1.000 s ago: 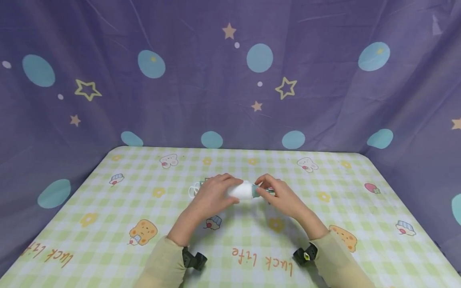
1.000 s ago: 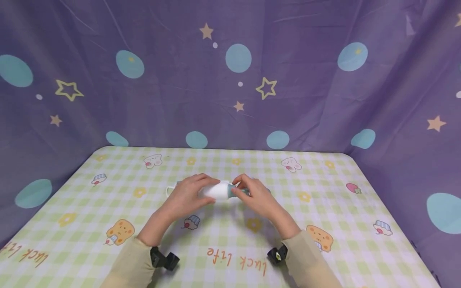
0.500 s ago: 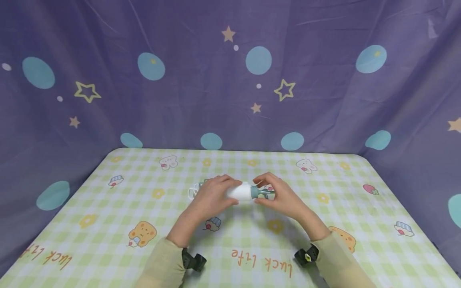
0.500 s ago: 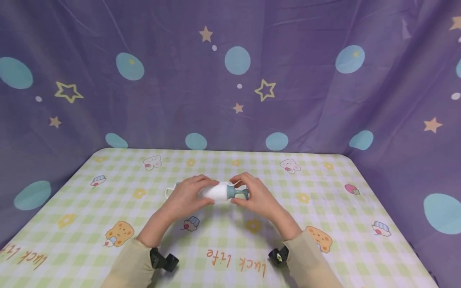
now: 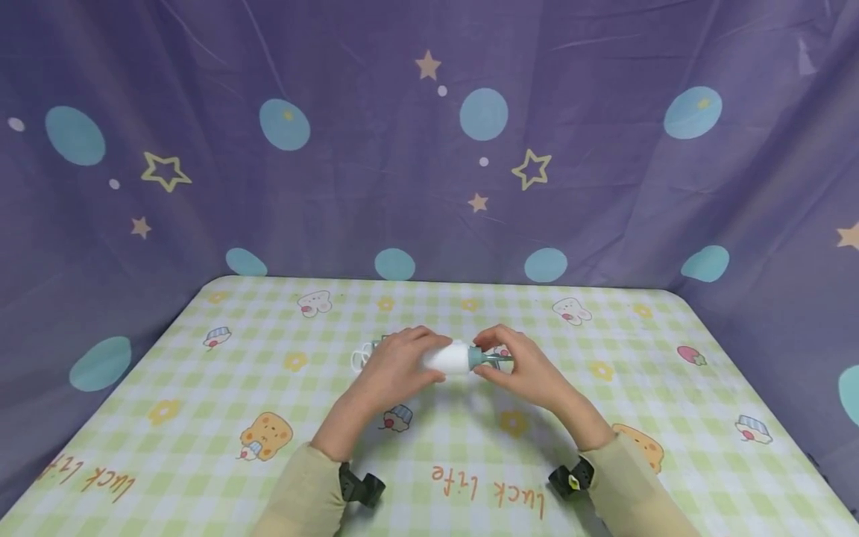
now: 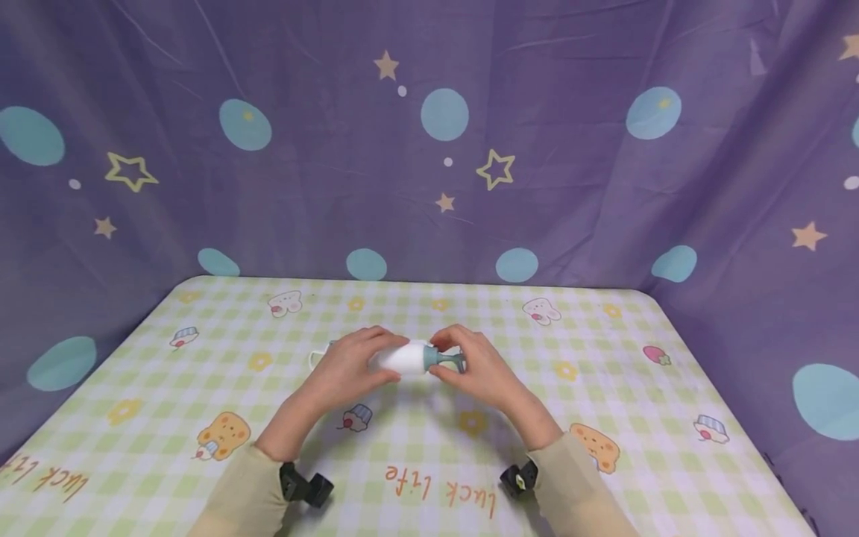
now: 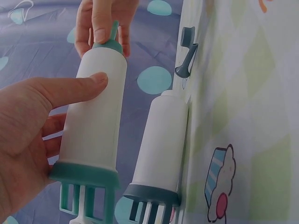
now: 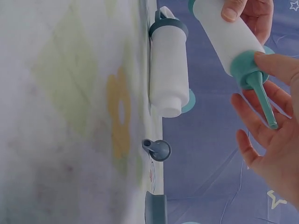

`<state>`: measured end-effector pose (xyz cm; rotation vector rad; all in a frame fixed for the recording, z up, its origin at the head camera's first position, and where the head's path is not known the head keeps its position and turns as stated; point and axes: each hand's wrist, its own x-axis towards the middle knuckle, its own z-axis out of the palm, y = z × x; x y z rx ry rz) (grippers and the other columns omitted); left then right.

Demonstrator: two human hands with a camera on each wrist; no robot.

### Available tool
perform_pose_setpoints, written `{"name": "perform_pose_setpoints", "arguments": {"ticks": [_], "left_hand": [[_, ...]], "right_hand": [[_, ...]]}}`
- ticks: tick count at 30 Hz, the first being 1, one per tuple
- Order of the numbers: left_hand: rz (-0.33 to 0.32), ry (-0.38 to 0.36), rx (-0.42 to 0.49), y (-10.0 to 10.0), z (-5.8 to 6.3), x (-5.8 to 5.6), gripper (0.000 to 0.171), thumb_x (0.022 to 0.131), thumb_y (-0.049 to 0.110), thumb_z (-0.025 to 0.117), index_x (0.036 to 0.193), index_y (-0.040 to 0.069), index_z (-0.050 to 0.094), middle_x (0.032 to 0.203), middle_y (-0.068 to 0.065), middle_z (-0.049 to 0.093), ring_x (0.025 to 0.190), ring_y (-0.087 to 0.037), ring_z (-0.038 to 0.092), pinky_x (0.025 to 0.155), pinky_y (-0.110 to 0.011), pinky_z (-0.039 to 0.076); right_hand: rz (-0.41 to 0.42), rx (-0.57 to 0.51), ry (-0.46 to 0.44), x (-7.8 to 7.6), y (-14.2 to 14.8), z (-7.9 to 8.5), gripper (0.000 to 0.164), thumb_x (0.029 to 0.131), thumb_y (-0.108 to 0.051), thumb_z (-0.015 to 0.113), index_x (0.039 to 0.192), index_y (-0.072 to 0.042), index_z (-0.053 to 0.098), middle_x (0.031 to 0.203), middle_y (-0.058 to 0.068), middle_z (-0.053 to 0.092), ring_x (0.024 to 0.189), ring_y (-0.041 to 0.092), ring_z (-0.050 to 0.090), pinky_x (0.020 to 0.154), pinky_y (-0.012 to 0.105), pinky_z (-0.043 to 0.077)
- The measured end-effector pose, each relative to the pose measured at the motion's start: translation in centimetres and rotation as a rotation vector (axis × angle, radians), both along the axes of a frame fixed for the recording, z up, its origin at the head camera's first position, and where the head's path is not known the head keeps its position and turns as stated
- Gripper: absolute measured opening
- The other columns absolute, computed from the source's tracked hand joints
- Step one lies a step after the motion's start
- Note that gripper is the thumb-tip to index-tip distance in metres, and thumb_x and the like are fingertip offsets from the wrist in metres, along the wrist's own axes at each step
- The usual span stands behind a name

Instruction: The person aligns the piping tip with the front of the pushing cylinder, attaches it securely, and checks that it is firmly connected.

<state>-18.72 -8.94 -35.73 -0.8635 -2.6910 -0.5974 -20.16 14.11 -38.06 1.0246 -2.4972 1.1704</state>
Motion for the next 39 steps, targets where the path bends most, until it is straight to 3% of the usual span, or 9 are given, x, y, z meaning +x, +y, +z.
{"name": "perform_pose_setpoints", "arguments": {"ticks": [4,12,18,22,26,31,39], "left_hand": [[-0.005,-0.011,0.010,0.1,0.0,0.0,0.045,0.071,0.025,0.077,0.114,0.019,0.063,0.106,0.002,0.062,0.093,-0.017,0.059,0.077,-0.036,0.046],[-0.018,0.001,0.011,0.2,-0.1,0.0,0.045,0.071,0.026,0.077,0.113,0.020,0.063,0.105,0.004,0.062,0.091,-0.016,0.059,0.076,-0.034,0.047],[-0.021,0.006,0.003,0.3,-0.1,0.0,0.045,0.071,0.028,0.077,0.112,0.020,0.063,0.104,0.004,0.062,0.091,-0.016,0.059,0.076,-0.034,0.047],[-0.016,0.007,-0.002,0.2,-0.1,0.1,0.045,0.071,0.027,0.077,0.113,0.020,0.063,0.105,0.003,0.062,0.092,-0.016,0.059,0.076,-0.034,0.047],[-0.012,0.007,0.000,0.2,-0.1,0.0,0.045,0.071,0.025,0.077,0.113,0.019,0.063,0.106,0.003,0.062,0.093,-0.017,0.059,0.077,-0.035,0.047],[-0.013,0.008,0.016,0.1,-0.1,0.0,0.045,0.071,0.025,0.078,0.113,0.020,0.063,0.106,0.003,0.063,0.093,-0.017,0.059,0.077,-0.036,0.047],[-0.023,0.019,0.018,-0.1,0.0,0.0,0.045,0.071,0.026,0.077,0.113,0.019,0.063,0.105,0.003,0.062,0.093,-0.017,0.059,0.076,-0.035,0.047]], "right_hand": [[-0.007,0.002,-0.027,-0.1,0.1,-0.2,0.031,0.084,-0.025,0.066,0.110,-0.013,0.056,0.100,-0.006,0.062,0.094,0.017,0.059,0.082,0.041,0.048],[-0.005,0.024,-0.040,-0.2,0.2,-0.5,0.016,0.091,-0.026,0.055,0.106,-0.020,0.055,0.097,-0.009,0.063,0.091,0.009,0.059,0.082,0.036,0.049],[-0.027,0.041,-0.079,-0.2,0.2,-0.5,0.018,0.092,-0.030,0.052,0.107,-0.020,0.056,0.095,-0.009,0.064,0.089,0.008,0.060,0.081,0.035,0.049],[-0.029,0.035,-0.107,-0.1,0.3,-0.3,0.031,0.088,-0.033,0.059,0.112,-0.015,0.056,0.100,-0.007,0.063,0.091,0.010,0.060,0.082,0.035,0.049],[-0.015,0.031,-0.062,-0.2,0.3,0.0,0.040,0.079,-0.031,0.070,0.112,-0.013,0.056,0.103,-0.005,0.063,0.092,0.010,0.060,0.082,0.036,0.049],[0.005,0.042,0.015,-0.1,0.3,0.2,0.041,0.076,-0.025,0.074,0.111,-0.017,0.056,0.105,-0.005,0.061,0.092,0.015,0.061,0.082,0.036,0.048],[0.036,0.044,0.050,0.0,0.1,0.5,0.038,0.075,-0.018,0.074,0.109,-0.017,0.057,0.104,-0.008,0.059,0.093,0.017,0.060,0.083,0.034,0.047]]}}
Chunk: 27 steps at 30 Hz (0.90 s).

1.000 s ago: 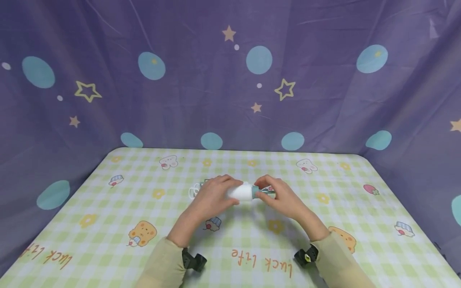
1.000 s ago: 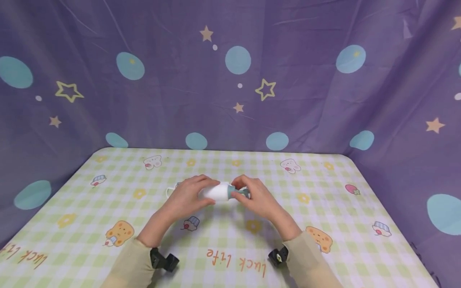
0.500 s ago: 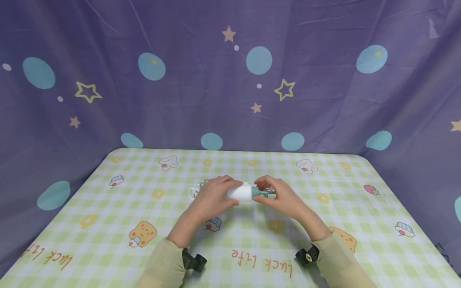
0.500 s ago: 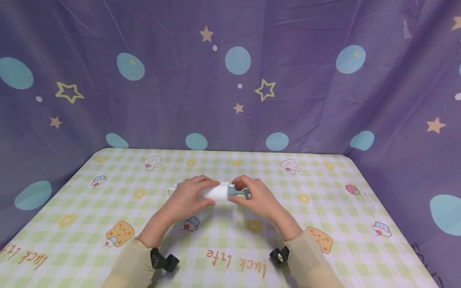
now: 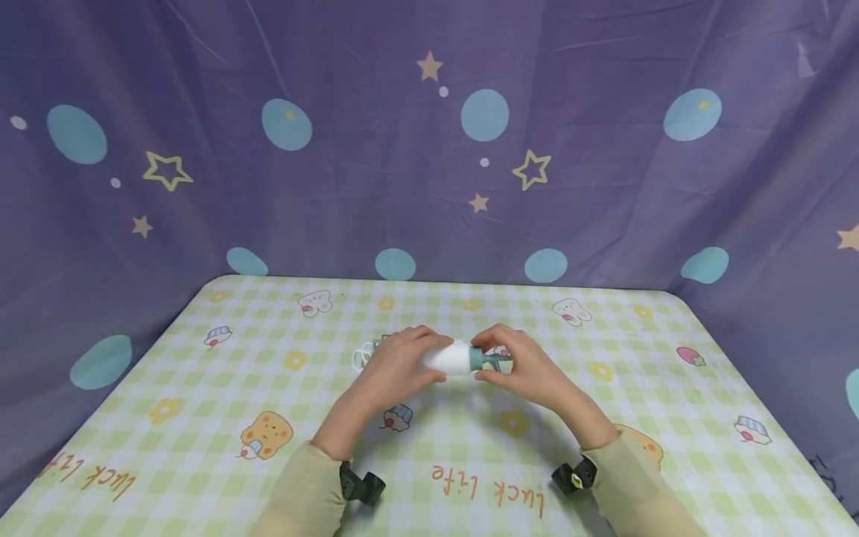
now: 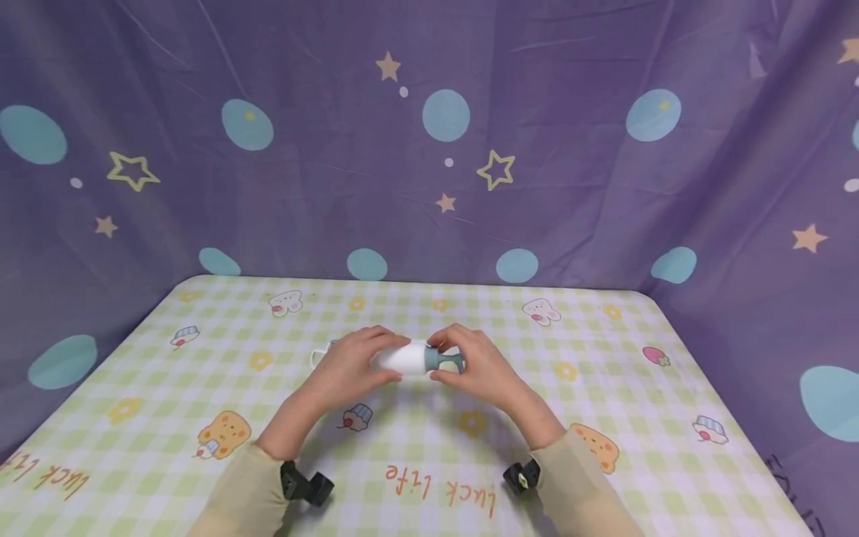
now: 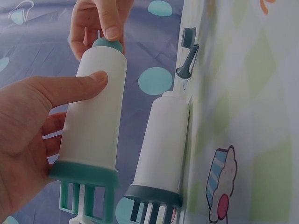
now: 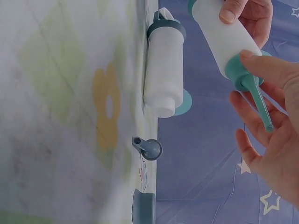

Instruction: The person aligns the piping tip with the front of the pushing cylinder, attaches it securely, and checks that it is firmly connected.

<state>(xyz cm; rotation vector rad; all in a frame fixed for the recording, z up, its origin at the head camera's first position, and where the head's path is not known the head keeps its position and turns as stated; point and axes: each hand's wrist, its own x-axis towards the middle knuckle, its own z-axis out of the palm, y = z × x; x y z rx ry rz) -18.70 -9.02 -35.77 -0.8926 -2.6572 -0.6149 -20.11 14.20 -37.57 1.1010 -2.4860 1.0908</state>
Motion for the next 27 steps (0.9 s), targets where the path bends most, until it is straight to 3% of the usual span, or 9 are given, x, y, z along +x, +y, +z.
{"name": "perform_pose_setpoints", "arguments": {"ticks": [11,18,27], "left_hand": [[-0.005,-0.003,-0.010,0.04,-0.15,-0.03,0.045,0.071,0.028,0.077,0.113,0.020,0.063,0.105,0.004,0.062,0.092,-0.016,0.059,0.076,-0.034,0.047],[-0.002,-0.014,-0.029,0.21,-0.18,0.06,0.045,0.072,0.027,0.077,0.114,0.019,0.063,0.105,0.003,0.062,0.092,-0.016,0.059,0.076,-0.034,0.047],[-0.027,0.043,-0.085,0.50,-0.46,0.01,0.044,0.073,0.027,0.076,0.113,0.017,0.063,0.104,0.002,0.063,0.089,-0.017,0.060,0.072,-0.034,0.046]], "right_hand": [[-0.024,0.007,0.017,0.12,-0.04,-0.30,0.035,0.077,-0.019,0.073,0.108,-0.017,0.057,0.102,-0.008,0.059,0.092,0.019,0.060,0.083,0.036,0.045],[-0.030,0.023,0.015,0.00,0.05,-0.57,0.032,0.078,-0.020,0.072,0.106,-0.016,0.058,0.101,-0.007,0.062,0.091,0.012,0.060,0.083,0.038,0.047],[-0.025,0.071,0.038,0.09,0.08,-0.94,0.026,0.082,-0.021,0.068,0.105,-0.014,0.058,0.100,-0.004,0.063,0.088,0.011,0.060,0.078,0.037,0.049]]}}
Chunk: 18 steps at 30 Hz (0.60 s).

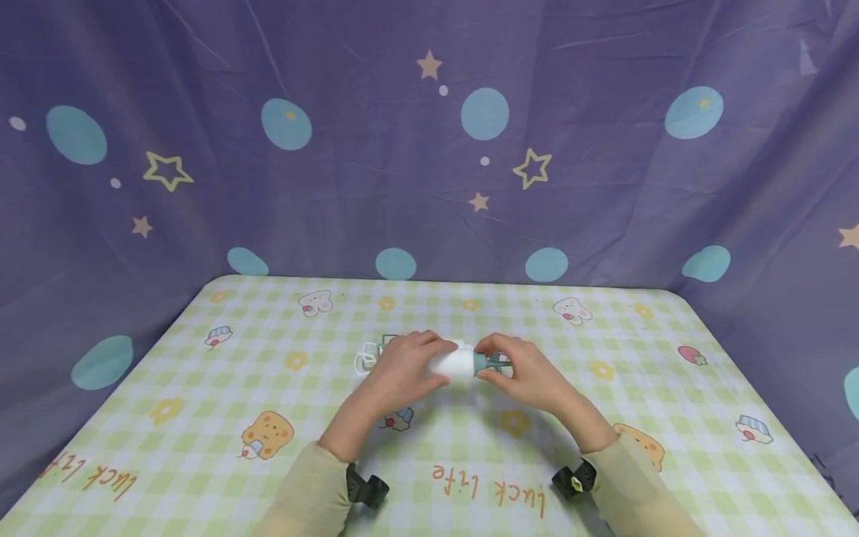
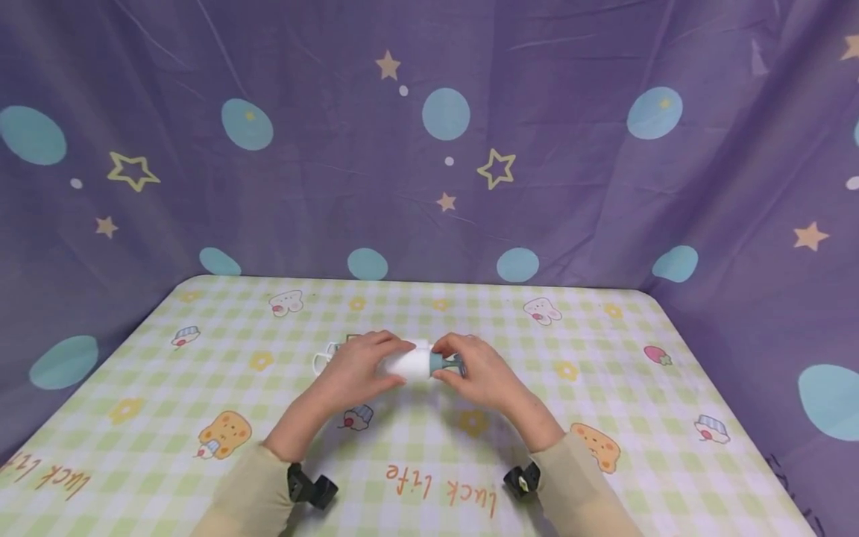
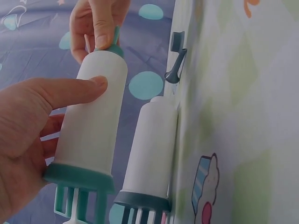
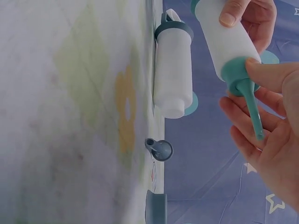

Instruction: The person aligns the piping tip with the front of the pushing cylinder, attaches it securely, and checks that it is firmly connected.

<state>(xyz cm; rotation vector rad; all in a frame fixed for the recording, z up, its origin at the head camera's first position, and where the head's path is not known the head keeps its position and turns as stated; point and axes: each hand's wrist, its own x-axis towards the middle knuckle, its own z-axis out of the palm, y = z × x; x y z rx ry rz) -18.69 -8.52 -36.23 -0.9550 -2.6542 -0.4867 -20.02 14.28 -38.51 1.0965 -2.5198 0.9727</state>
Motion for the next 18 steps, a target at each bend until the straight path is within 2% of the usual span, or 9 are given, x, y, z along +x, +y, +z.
{"name": "perform_pose_setpoints", "arguments": {"ticks": [6,11,18], "left_hand": [[0.000,0.031,-0.012,0.4,-0.3,-0.1,0.044,0.072,0.027,0.077,0.112,0.017,0.064,0.102,0.002,0.063,0.086,-0.017,0.060,0.068,-0.034,0.044],[0.000,-0.056,-0.008,0.7,-0.6,-0.1,0.043,0.072,0.025,0.077,0.111,0.015,0.063,0.102,-0.001,0.063,0.088,-0.019,0.060,0.072,-0.034,0.048],[-0.009,-0.144,-0.070,0.9,-1.3,-0.2,0.044,0.074,0.029,0.075,0.114,0.017,0.062,0.105,-0.001,0.062,0.088,-0.016,0.060,0.071,-0.030,0.048]], "right_hand": [[-0.002,0.015,-0.057,0.1,0.3,0.1,0.025,0.084,-0.022,0.066,0.106,-0.014,0.057,0.099,-0.003,0.063,0.088,0.010,0.061,0.077,0.034,0.051],[0.000,0.048,-0.121,0.1,0.5,0.1,0.027,0.084,-0.023,0.065,0.107,-0.013,0.057,0.102,-0.001,0.063,0.092,0.015,0.061,0.079,0.037,0.050],[-0.017,0.102,-0.236,0.1,0.7,-0.2,0.026,0.082,-0.025,0.068,0.104,-0.016,0.059,0.102,-0.003,0.062,0.096,0.018,0.060,0.080,0.038,0.050]]}}
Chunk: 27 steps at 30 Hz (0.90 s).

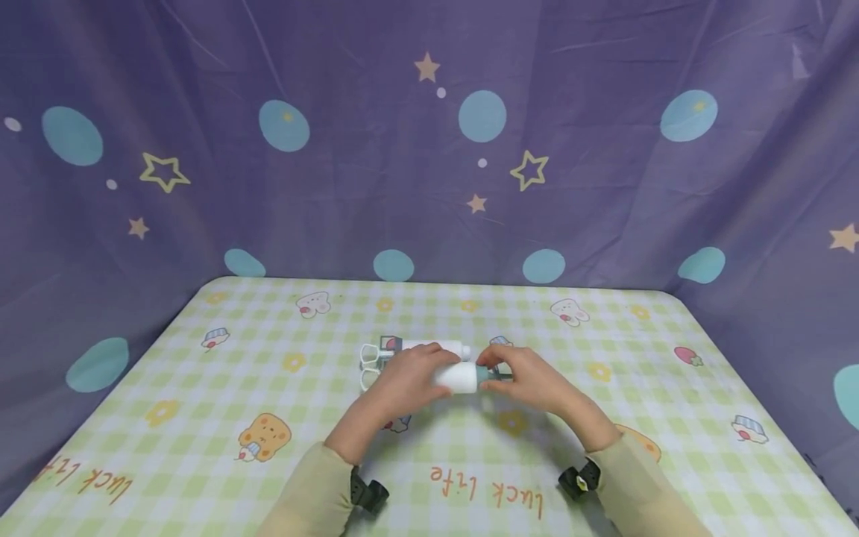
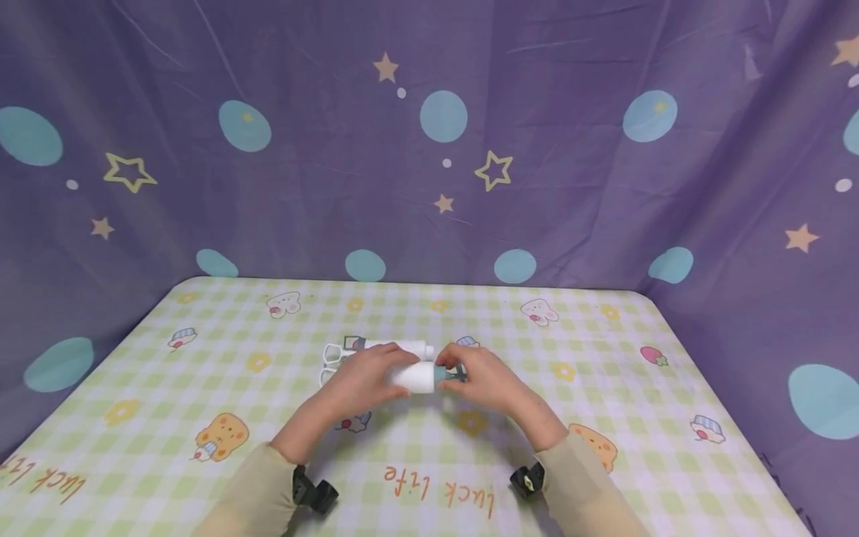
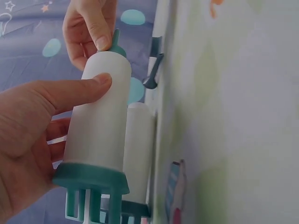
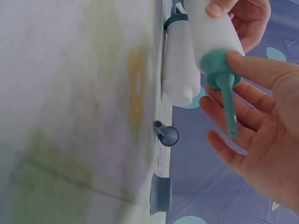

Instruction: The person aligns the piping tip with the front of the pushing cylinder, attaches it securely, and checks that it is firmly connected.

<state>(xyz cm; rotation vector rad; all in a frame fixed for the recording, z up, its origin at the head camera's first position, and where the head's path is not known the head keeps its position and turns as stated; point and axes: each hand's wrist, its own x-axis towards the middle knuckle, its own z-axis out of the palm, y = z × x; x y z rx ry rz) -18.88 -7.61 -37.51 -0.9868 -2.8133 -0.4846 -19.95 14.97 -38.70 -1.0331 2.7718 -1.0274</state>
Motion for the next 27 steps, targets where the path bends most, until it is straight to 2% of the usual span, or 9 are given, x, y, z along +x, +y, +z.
{"name": "perform_pose_setpoints", "arguments": {"ticks": [8,17,27], "left_hand": [[-0.012,-0.084,-0.031,0.4,-0.8,-0.2,0.045,0.075,0.031,0.073,0.116,0.014,0.061,0.106,-0.001,0.062,0.091,-0.016,0.059,0.073,-0.030,0.048],[-0.035,-0.096,-0.066,0.7,-1.5,-0.2,0.042,0.074,0.032,0.074,0.111,0.015,0.062,0.104,0.002,0.063,0.092,-0.012,0.058,0.077,-0.028,0.047],[-0.043,-0.117,-0.074,0.8,-1.4,-0.3,0.040,0.073,0.032,0.075,0.107,0.016,0.064,0.101,0.003,0.063,0.088,-0.011,0.057,0.074,-0.026,0.047]], "right_hand": [[0.002,0.100,-0.017,0.0,0.2,-0.4,0.025,0.081,-0.027,0.068,0.103,-0.019,0.060,0.099,-0.006,0.063,0.094,0.016,0.061,0.080,0.038,0.049],[0.033,0.201,0.019,-0.1,0.3,-0.8,0.021,0.079,-0.028,0.070,0.095,-0.020,0.059,0.090,-0.008,0.062,0.085,0.014,0.061,0.074,0.029,0.048],[0.053,0.216,0.010,-0.1,0.2,-0.7,0.021,0.079,-0.027,0.071,0.094,-0.018,0.059,0.089,-0.007,0.063,0.084,0.012,0.062,0.074,0.027,0.049]]}}
